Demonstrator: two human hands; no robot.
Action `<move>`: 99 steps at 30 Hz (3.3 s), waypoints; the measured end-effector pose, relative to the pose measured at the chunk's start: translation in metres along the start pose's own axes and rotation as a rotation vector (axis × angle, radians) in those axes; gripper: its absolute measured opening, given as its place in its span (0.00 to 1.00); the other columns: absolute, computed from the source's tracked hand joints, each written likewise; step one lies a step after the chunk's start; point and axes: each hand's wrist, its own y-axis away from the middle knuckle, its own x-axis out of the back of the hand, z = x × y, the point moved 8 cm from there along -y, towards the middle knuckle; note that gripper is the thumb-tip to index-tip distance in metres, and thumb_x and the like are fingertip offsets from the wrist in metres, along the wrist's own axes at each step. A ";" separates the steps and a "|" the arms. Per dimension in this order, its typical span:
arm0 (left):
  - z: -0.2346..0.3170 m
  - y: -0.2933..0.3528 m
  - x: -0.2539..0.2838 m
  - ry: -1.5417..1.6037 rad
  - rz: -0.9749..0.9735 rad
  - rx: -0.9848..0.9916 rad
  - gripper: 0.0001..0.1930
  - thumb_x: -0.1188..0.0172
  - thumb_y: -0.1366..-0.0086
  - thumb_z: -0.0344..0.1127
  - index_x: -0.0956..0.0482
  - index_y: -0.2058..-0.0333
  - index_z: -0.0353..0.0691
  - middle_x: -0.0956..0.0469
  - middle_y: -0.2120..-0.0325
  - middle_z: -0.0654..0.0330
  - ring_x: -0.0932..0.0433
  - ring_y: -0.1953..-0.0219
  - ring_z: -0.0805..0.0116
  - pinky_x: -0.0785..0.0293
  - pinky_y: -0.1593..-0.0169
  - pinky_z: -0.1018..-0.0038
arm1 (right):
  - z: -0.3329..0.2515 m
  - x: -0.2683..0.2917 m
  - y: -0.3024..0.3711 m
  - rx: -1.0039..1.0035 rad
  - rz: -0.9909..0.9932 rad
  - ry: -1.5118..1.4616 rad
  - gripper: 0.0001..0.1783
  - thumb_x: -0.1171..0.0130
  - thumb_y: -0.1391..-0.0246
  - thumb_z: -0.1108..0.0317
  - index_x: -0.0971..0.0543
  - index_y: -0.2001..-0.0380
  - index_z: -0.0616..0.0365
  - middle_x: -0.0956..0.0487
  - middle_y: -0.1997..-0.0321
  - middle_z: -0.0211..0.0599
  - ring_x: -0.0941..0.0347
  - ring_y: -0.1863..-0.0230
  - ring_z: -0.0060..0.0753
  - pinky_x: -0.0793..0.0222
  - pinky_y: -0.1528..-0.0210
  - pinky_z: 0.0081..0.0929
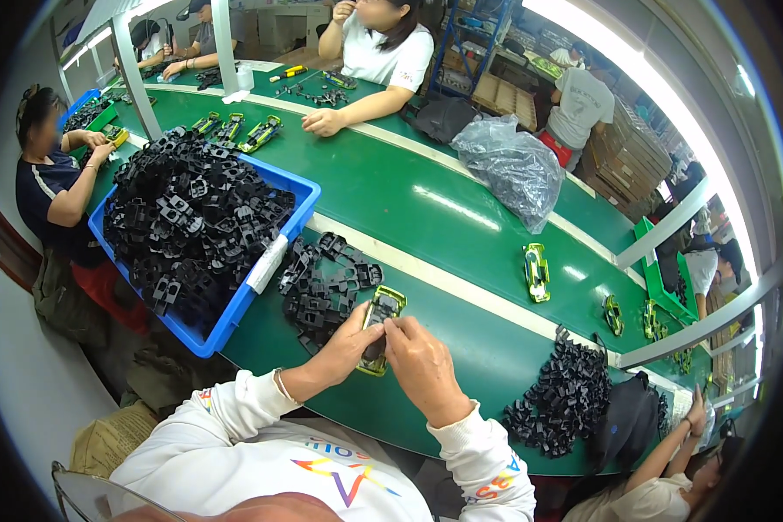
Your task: The person assembles toy cars by inserting plastic interior components into car bodies by hand and placing the assembled cars onto the conveyor line.
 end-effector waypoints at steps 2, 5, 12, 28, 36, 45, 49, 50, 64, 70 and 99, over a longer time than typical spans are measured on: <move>0.000 0.000 0.003 -0.065 0.034 -0.062 0.25 0.50 0.27 0.33 0.44 0.37 0.29 0.27 0.51 0.55 0.29 0.50 0.72 0.30 0.45 0.74 | 0.000 0.000 0.001 0.001 0.036 -0.006 0.16 0.38 0.49 0.75 0.21 0.55 0.62 0.22 0.58 0.41 0.21 0.62 0.47 0.22 0.63 0.37; 0.008 -0.007 0.003 -0.095 0.066 -0.068 0.23 0.50 0.28 0.33 0.41 0.38 0.30 0.26 0.52 0.56 0.28 0.50 0.71 0.30 0.46 0.74 | 0.005 -0.002 -0.003 -0.002 0.046 -0.003 0.16 0.38 0.48 0.74 0.22 0.54 0.61 0.22 0.59 0.41 0.21 0.62 0.48 0.22 0.64 0.38; 0.041 -0.014 0.003 -0.012 0.136 -0.108 0.17 0.49 0.29 0.32 0.32 0.43 0.35 0.24 0.56 0.60 0.25 0.54 0.74 0.29 0.49 0.75 | 0.002 0.010 -0.025 0.042 0.138 0.007 0.18 0.37 0.50 0.76 0.20 0.54 0.61 0.21 0.58 0.41 0.20 0.63 0.47 0.22 0.64 0.36; 0.052 0.007 -0.019 0.014 -0.004 0.043 0.38 0.53 0.40 0.25 0.53 0.30 0.33 0.29 0.52 0.59 0.28 0.54 0.75 0.28 0.49 0.77 | -0.002 0.031 -0.005 0.142 0.286 -0.054 0.12 0.35 0.51 0.78 0.19 0.60 0.62 0.19 0.58 0.40 0.19 0.63 0.42 0.20 0.63 0.32; 0.050 0.011 -0.021 0.052 0.021 0.103 0.37 0.52 0.40 0.26 0.52 0.31 0.32 0.29 0.51 0.58 0.29 0.54 0.75 0.30 0.48 0.79 | -0.002 0.027 -0.011 0.141 0.145 -0.031 0.12 0.36 0.53 0.77 0.21 0.63 0.63 0.20 0.58 0.40 0.19 0.64 0.41 0.21 0.66 0.32; 0.053 0.004 -0.017 -0.038 -0.009 0.031 0.33 0.55 0.35 0.28 0.49 0.32 0.32 0.28 0.52 0.58 0.29 0.53 0.75 0.31 0.47 0.79 | -0.004 0.033 -0.011 0.116 0.227 -0.059 0.09 0.37 0.51 0.78 0.22 0.65 0.63 0.21 0.59 0.39 0.20 0.66 0.40 0.22 0.68 0.31; 0.053 0.005 -0.020 -0.022 -0.019 0.042 0.30 0.55 0.34 0.29 0.46 0.33 0.32 0.27 0.53 0.58 0.27 0.55 0.76 0.28 0.49 0.79 | 0.005 0.034 -0.017 0.068 0.118 -0.120 0.08 0.36 0.50 0.77 0.21 0.64 0.63 0.20 0.60 0.37 0.20 0.67 0.40 0.23 0.67 0.31; 0.052 0.005 -0.021 -0.038 -0.034 0.040 0.29 0.55 0.33 0.29 0.46 0.33 0.32 0.27 0.53 0.58 0.26 0.55 0.76 0.27 0.50 0.79 | 0.006 0.036 -0.018 0.063 0.119 -0.116 0.08 0.36 0.50 0.77 0.21 0.64 0.63 0.20 0.60 0.37 0.20 0.67 0.40 0.23 0.67 0.31; 0.065 0.009 -0.028 -0.231 -0.047 -0.039 0.30 0.56 0.31 0.31 0.47 0.32 0.31 0.28 0.49 0.57 0.28 0.49 0.73 0.31 0.43 0.76 | 0.002 0.034 -0.010 0.039 0.218 -0.126 0.09 0.36 0.50 0.79 0.22 0.65 0.61 0.23 0.62 0.35 0.22 0.70 0.39 0.25 0.69 0.31; 0.066 0.006 -0.023 -0.210 -0.048 -0.080 0.31 0.50 0.24 0.40 0.51 0.32 0.31 0.28 0.52 0.59 0.28 0.52 0.76 0.28 0.49 0.79 | 0.024 0.022 -0.012 -0.135 0.281 -0.507 0.09 0.37 0.47 0.77 0.21 0.61 0.60 0.25 0.55 0.38 0.21 0.67 0.35 0.23 0.65 0.29; 0.052 0.000 -0.019 -0.369 -0.089 -0.158 0.36 0.48 0.28 0.35 0.57 0.29 0.34 0.33 0.44 0.56 0.31 0.44 0.72 0.32 0.41 0.75 | 0.056 -0.053 0.005 -0.704 0.208 -1.482 0.27 0.39 0.38 0.66 0.29 0.39 0.67 0.20 0.53 0.34 0.27 0.55 0.19 0.30 0.52 0.21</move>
